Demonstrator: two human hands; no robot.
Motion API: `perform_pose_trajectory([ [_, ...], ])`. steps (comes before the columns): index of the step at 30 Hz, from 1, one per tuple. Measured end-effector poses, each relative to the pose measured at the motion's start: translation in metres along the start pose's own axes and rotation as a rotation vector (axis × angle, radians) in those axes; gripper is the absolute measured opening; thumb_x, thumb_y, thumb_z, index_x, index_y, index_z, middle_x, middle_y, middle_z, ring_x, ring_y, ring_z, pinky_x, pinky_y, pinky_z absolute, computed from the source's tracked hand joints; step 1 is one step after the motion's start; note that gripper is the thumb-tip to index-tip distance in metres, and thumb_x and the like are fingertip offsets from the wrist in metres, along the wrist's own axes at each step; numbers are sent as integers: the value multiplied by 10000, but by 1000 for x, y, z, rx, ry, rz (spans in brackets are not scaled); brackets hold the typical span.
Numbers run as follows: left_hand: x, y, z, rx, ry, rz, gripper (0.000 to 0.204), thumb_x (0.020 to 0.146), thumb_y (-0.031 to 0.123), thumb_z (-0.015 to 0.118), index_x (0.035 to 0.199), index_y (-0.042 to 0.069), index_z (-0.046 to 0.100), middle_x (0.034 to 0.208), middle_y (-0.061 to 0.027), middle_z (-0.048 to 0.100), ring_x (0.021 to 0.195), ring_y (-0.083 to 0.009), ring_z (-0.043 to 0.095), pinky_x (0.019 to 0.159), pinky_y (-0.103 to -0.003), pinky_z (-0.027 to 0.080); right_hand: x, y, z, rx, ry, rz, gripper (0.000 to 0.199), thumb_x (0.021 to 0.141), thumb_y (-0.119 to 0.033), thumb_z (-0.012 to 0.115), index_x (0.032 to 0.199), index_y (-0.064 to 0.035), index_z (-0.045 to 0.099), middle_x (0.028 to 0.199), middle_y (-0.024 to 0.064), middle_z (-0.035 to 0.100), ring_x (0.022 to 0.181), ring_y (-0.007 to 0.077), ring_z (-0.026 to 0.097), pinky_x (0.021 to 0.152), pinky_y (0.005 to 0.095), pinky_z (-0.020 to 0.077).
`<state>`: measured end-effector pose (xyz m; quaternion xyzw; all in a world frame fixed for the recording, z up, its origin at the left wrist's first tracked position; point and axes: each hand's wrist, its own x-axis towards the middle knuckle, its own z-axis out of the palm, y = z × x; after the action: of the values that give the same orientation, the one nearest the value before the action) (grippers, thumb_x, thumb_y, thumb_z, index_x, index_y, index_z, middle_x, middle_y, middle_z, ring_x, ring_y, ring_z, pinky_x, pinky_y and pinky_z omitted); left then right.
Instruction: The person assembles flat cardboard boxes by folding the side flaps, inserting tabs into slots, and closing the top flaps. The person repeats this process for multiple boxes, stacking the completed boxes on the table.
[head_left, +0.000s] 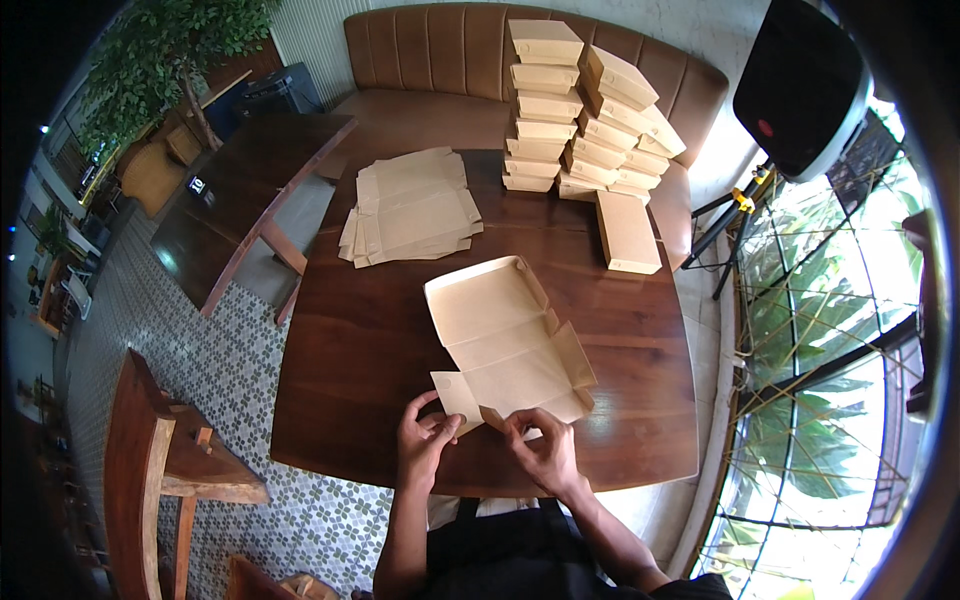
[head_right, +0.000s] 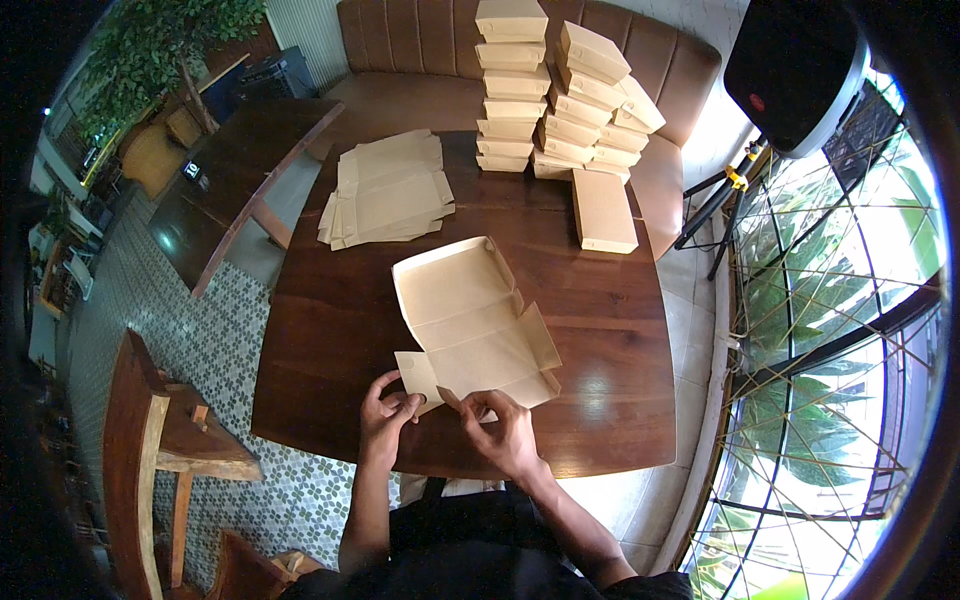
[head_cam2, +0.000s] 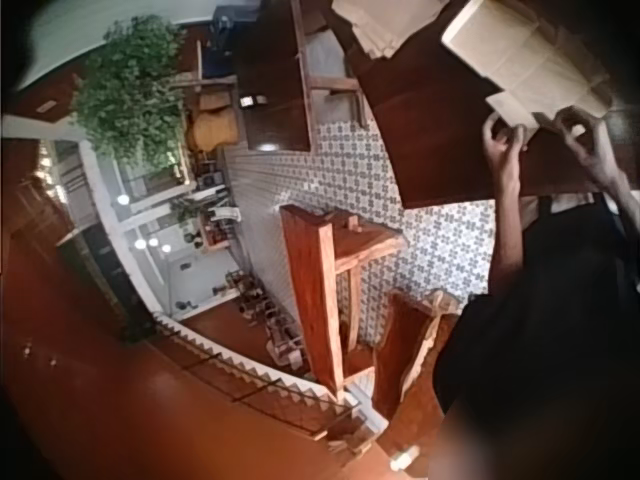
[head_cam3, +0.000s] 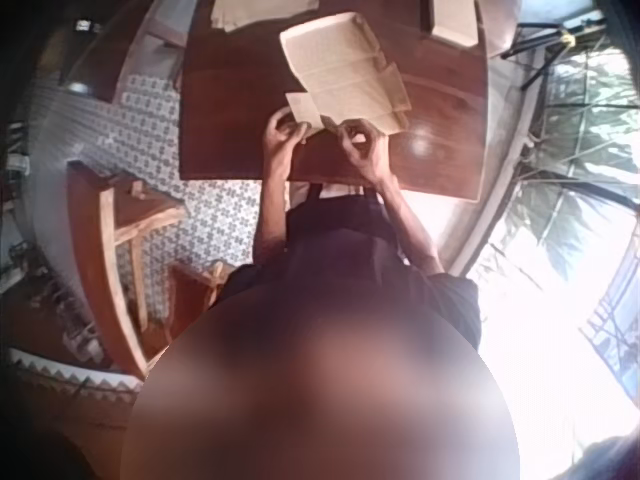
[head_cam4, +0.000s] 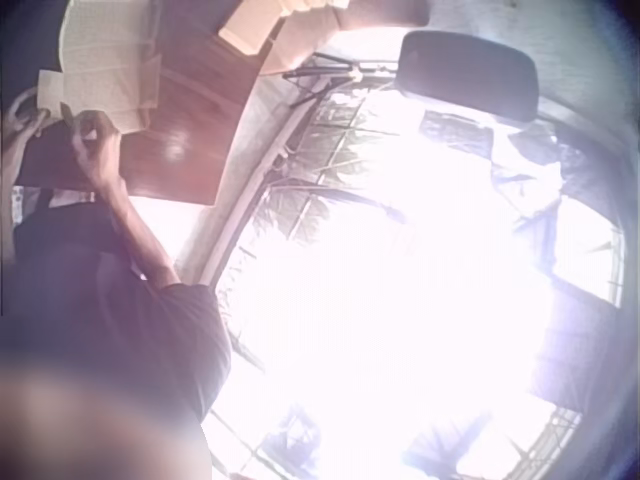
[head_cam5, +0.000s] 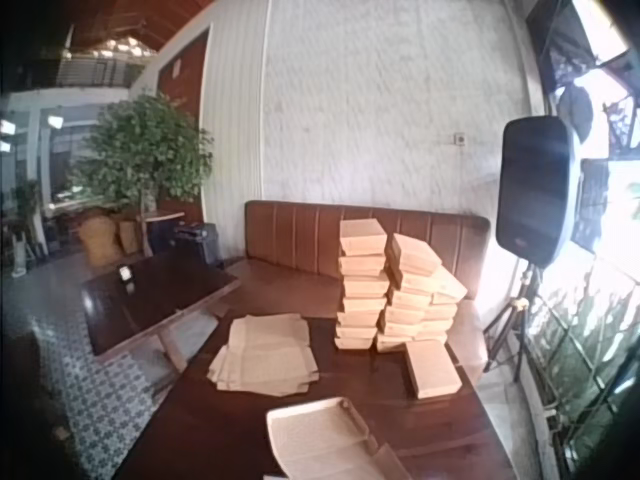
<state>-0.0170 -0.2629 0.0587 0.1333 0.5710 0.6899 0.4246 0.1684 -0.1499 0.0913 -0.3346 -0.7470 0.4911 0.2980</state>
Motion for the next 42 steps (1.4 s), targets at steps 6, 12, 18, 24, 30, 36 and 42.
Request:
perform_pose_trajectory([
  [6, -11, 3, 12, -23, -24, -69, 662, 918, -3, 853, 1475, -41, 496, 1075, -158, 776, 973, -173, 753, 843, -291, 611, 11, -10, 7, -11, -80, 21, 160, 958, -109, 780, 1073, 2, 790, 940, 165, 777, 832, 273, 764, 786, 386, 604],
  [12, -14, -1, 22, -29, 37, -64, 679, 899, 22, 885, 1457, -47, 504, 1014, -153, 781, 915, -158, 751, 809, -288, 610, 11, -10, 14, -28, -58, 13, 157, 953, -128, 779, 1046, -2, 797, 926, 171, 784, 811, 285, 763, 776, 390, 600],
  [18, -13, -4, 22, -48, 72, -34, 639, 897, 11, 882, 1416, -53, 515, 970, -154, 780, 871, -163, 750, 810, -300, 622, 11, -10, 12, -8, -94, 76, 202, 960, -150, 804, 1087, 7, 797, 894, 106, 781, 809, 168, 736, 795, 333, 585],
  [24, -10, -7, 22, -52, 60, -12, 602, 903, -31, 855, 1398, -59, 512, 948, -160, 776, 857, -170, 753, 822, -308, 630, 12, -14, 13, 15, -100, 60, 207, 955, -121, 793, 1127, -7, 791, 912, 105, 768, 834, 164, 737, 792, 330, 585],
  [30, -11, -10, 22, -59, 88, -8, 565, 905, -46, 846, 1374, -57, 532, 928, -148, 771, 848, -163, 749, 820, -301, 624, 11, -6, 16, -54, -107, -45, 241, 925, -97, 763, 1157, -32, 773, 1001, 173, 757, 884, 336, 749, 808, 426, 625],
  [36, -11, -13, 22, -73, 87, 19, 535, 899, -66, 839, 1349, -49, 548, 920, -136, 768, 842, -160, 744, 811, -289, 618, 8, 5, 20, -165, -104, -183, 247, 903, -90, 788, 1149, -62, 786, 963, 132, 732, 891, 328, 718, 821, 431, 595],
  [42, -10, -17, 19, -91, 87, 0, 527, 897, -76, 835, 1340, -41, 552, 925, -139, 767, 859, -164, 744, 821, -291, 621, 9, 7, 21, -227, -109, -314, 242, 902, -76, 776, 1144, -72, 784, 982, 126, 726, 909, 329, 713, 830, 439, 597],
])
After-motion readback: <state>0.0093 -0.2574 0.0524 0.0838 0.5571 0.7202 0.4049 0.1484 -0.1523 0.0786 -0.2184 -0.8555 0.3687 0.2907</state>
